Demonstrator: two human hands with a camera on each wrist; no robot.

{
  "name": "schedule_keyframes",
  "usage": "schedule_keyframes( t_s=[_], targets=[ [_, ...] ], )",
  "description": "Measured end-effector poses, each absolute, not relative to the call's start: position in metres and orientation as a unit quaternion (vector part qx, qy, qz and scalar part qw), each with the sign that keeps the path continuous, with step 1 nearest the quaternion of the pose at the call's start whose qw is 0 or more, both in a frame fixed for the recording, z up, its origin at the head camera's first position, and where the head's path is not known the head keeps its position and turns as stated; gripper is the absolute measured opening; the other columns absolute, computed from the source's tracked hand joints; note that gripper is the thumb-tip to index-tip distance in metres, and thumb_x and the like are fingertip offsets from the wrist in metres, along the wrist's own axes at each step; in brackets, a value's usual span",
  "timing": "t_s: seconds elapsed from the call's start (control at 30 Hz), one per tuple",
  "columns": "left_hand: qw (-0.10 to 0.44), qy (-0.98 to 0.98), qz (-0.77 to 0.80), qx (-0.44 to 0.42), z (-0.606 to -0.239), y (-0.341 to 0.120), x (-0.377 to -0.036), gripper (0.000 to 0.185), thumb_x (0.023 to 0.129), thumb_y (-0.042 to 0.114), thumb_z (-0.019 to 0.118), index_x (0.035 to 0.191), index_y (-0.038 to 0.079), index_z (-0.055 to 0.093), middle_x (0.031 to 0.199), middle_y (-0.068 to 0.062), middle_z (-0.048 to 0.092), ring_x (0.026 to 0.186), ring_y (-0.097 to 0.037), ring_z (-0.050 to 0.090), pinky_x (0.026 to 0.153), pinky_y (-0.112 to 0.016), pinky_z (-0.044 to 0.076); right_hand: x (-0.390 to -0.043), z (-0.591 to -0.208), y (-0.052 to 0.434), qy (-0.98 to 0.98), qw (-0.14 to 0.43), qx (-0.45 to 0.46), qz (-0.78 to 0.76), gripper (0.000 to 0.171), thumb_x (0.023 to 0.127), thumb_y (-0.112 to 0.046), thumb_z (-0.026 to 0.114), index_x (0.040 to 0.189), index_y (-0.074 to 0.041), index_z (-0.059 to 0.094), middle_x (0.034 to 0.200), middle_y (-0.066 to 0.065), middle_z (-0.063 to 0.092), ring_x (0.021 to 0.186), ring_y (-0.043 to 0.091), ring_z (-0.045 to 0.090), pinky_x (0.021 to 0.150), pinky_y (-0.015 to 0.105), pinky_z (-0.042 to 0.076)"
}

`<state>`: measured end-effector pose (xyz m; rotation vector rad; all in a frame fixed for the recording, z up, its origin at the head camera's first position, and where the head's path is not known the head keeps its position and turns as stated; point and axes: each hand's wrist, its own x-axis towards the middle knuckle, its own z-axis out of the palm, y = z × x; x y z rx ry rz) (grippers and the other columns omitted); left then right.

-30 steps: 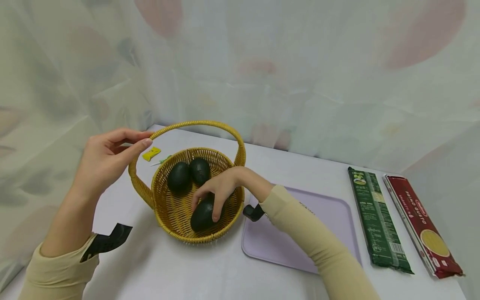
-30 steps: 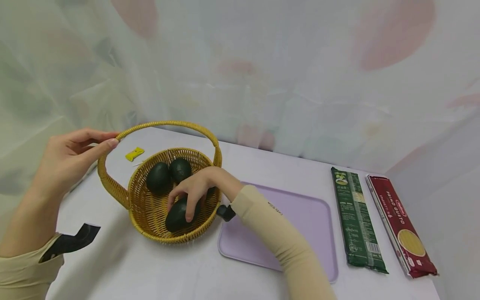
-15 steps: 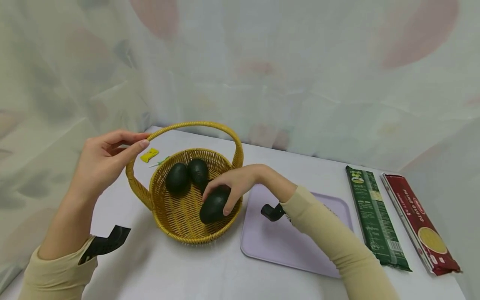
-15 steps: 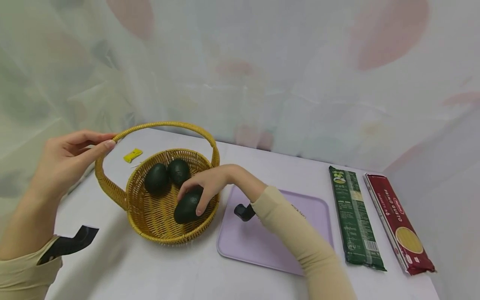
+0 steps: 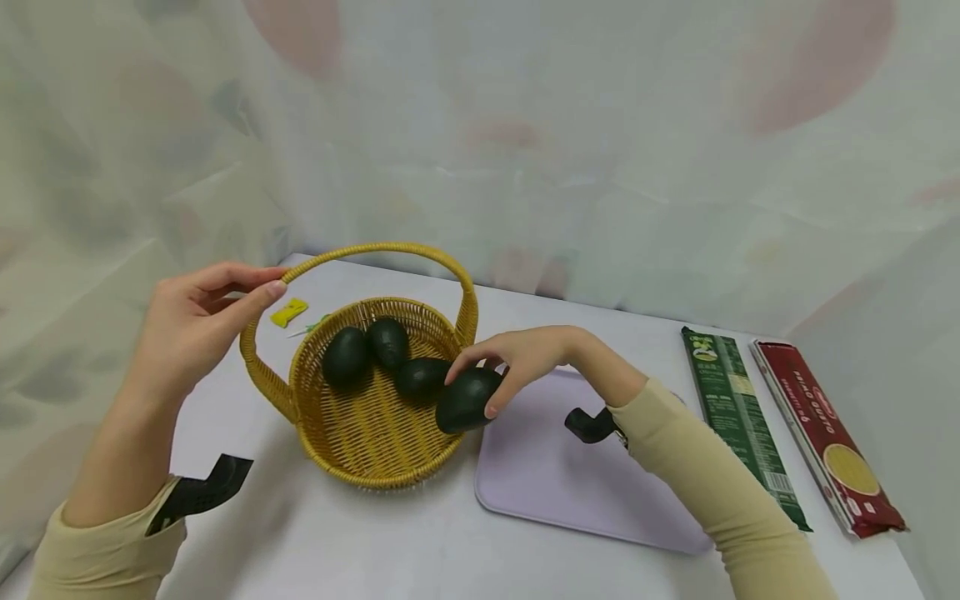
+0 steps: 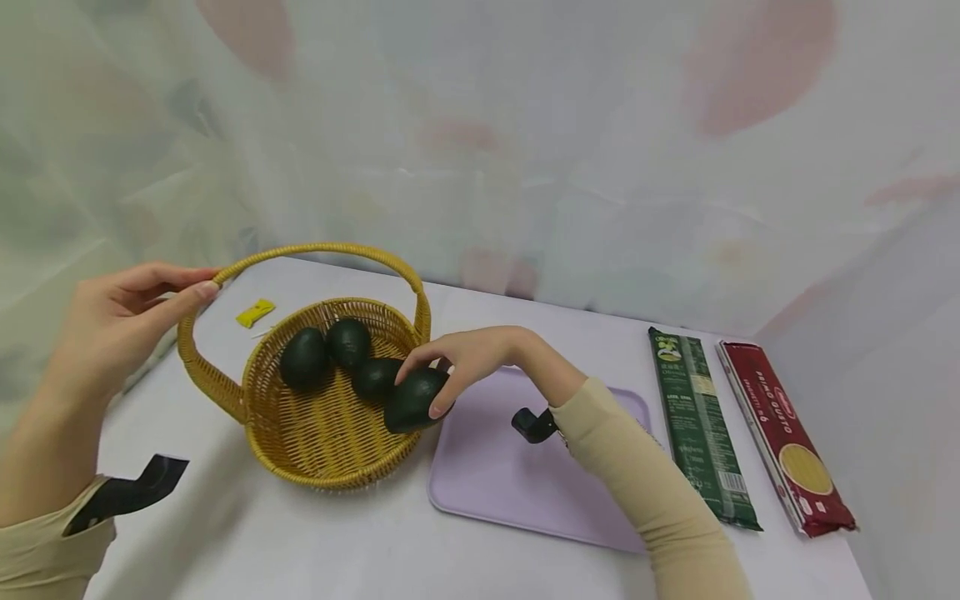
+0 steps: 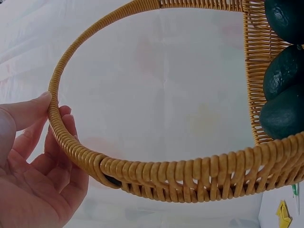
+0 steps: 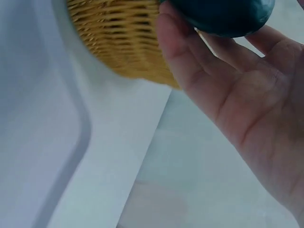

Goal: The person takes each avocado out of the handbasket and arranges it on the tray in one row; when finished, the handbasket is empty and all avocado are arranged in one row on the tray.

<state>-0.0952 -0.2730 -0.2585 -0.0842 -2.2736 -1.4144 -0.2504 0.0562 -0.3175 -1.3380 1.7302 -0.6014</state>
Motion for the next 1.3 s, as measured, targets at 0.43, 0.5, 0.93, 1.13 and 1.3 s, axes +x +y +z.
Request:
schedule_keyframes(
  t_s=[0.43, 0.5, 0.93, 1.13, 1.3],
  targets=[
    [0.233, -0.819, -0.524, -0.032, -0.257, -0.271, -0.095, 0.012, 0.087, 0.000, 0.071, 0.099, 0.002, 0.074, 0.094, 0.007, 0.073, 0.075, -0.005, 0.068, 0.066, -0.012, 0.049, -0.254, -0.338, 0.098, 0.682, 0.447, -0.484, -0.318, 0.059, 0.083, -0.023, 0.077, 0.135, -0.017, 0.050, 0.132, -0.002, 0.053, 0.117, 0.019, 0.054, 0.095, 0.039, 0.048],
    [0.233, -0.822, -0.519, -0.029, -0.257, -0.271, -0.095, 0.012, 0.088, 0.001, 0.070, 0.099, 0.001, 0.074, 0.093, 0.009, 0.073, 0.075, -0.005, 0.068, 0.066, -0.012, 0.049, -0.255, -0.343, 0.102, 0.681, 0.450, -0.476, -0.329, 0.058, 0.083, -0.023, 0.078, 0.134, -0.019, 0.051, 0.132, -0.001, 0.053, 0.117, 0.021, 0.053, 0.096, 0.040, 0.046],
    [0.239, -0.798, -0.552, -0.045, -0.257, -0.269, -0.096, 0.011, 0.087, -0.001, 0.070, 0.098, -0.001, 0.074, 0.098, 0.007, 0.074, 0.078, -0.005, 0.069, 0.066, -0.012, 0.049, -0.259, -0.391, 0.130, 0.710, 0.440, -0.398, -0.379, 0.058, 0.085, -0.025, 0.074, 0.139, -0.023, 0.053, 0.138, -0.003, 0.051, 0.126, 0.020, 0.045, 0.105, 0.039, 0.034],
    [0.244, -0.801, -0.545, -0.045, -0.258, -0.268, -0.096, 0.012, 0.088, -0.001, 0.070, 0.099, -0.004, 0.073, 0.098, 0.007, 0.074, 0.078, -0.005, 0.069, 0.065, -0.012, 0.049, -0.263, -0.402, 0.135, 0.739, 0.422, -0.352, -0.390, 0.059, 0.086, -0.025, 0.074, 0.139, -0.020, 0.051, 0.139, -0.003, 0.049, 0.126, 0.019, 0.044, 0.103, 0.039, 0.035],
    [0.240, -0.794, -0.557, -0.048, -0.259, -0.269, -0.096, 0.012, 0.088, -0.001, 0.070, 0.099, -0.005, 0.072, 0.099, 0.006, 0.074, 0.078, -0.006, 0.069, 0.065, -0.012, 0.048, -0.266, -0.408, 0.136, 0.745, 0.426, -0.322, -0.400, 0.058, 0.087, -0.026, 0.072, 0.138, -0.014, 0.048, 0.135, 0.004, 0.053, 0.119, 0.019, 0.050, 0.096, 0.035, 0.042]
  ],
)
